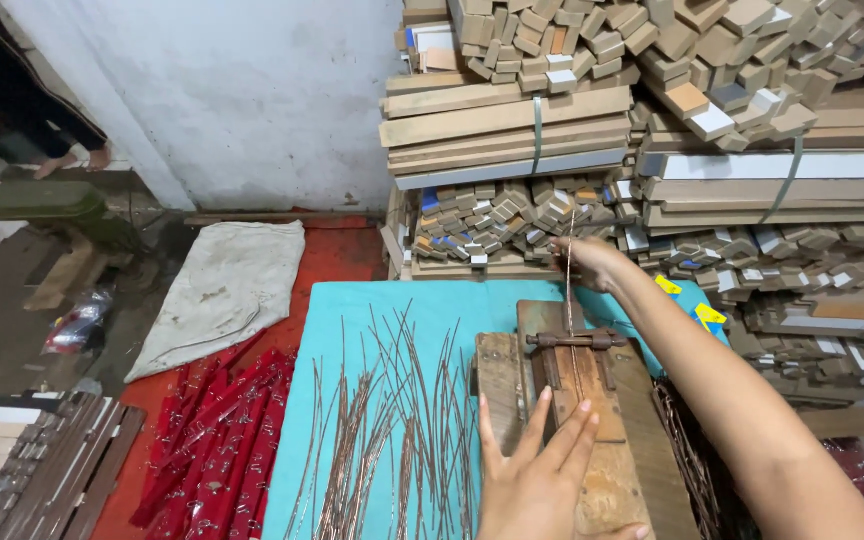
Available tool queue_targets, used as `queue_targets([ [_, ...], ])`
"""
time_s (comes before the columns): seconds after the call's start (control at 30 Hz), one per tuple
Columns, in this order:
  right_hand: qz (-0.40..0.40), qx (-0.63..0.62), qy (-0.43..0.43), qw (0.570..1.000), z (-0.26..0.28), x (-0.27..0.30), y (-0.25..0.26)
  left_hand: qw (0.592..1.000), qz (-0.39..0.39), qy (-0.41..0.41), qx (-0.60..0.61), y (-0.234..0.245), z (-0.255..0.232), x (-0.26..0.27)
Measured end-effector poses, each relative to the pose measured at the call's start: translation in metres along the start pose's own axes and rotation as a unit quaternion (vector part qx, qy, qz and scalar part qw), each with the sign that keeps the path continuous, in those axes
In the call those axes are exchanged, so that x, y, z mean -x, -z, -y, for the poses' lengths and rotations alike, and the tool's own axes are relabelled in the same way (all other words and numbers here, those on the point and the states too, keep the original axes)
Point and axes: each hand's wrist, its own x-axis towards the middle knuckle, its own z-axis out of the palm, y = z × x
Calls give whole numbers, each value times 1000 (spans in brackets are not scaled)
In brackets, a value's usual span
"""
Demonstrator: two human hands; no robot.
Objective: Bending thin metal rods using a manual bending jig on a workbench
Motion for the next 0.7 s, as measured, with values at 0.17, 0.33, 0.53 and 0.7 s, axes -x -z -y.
queue_targets([
  [0.17, -39, -130, 86, 987, 57, 46, -5, 1000, -18, -1, -2, 1, -1, 0],
  [0.33, -57, -214, 158, 962, 63, 41, -7, 999, -49, -13, -20, -3, 4, 2],
  [0.53, -73, -280, 347, 892, 81, 55, -2, 1000, -21, -14, -17, 0, 5, 3],
  [0.7, -23, -274, 544, 793, 86, 120, 3, 998, 7, -9, -69, -6, 6, 2],
])
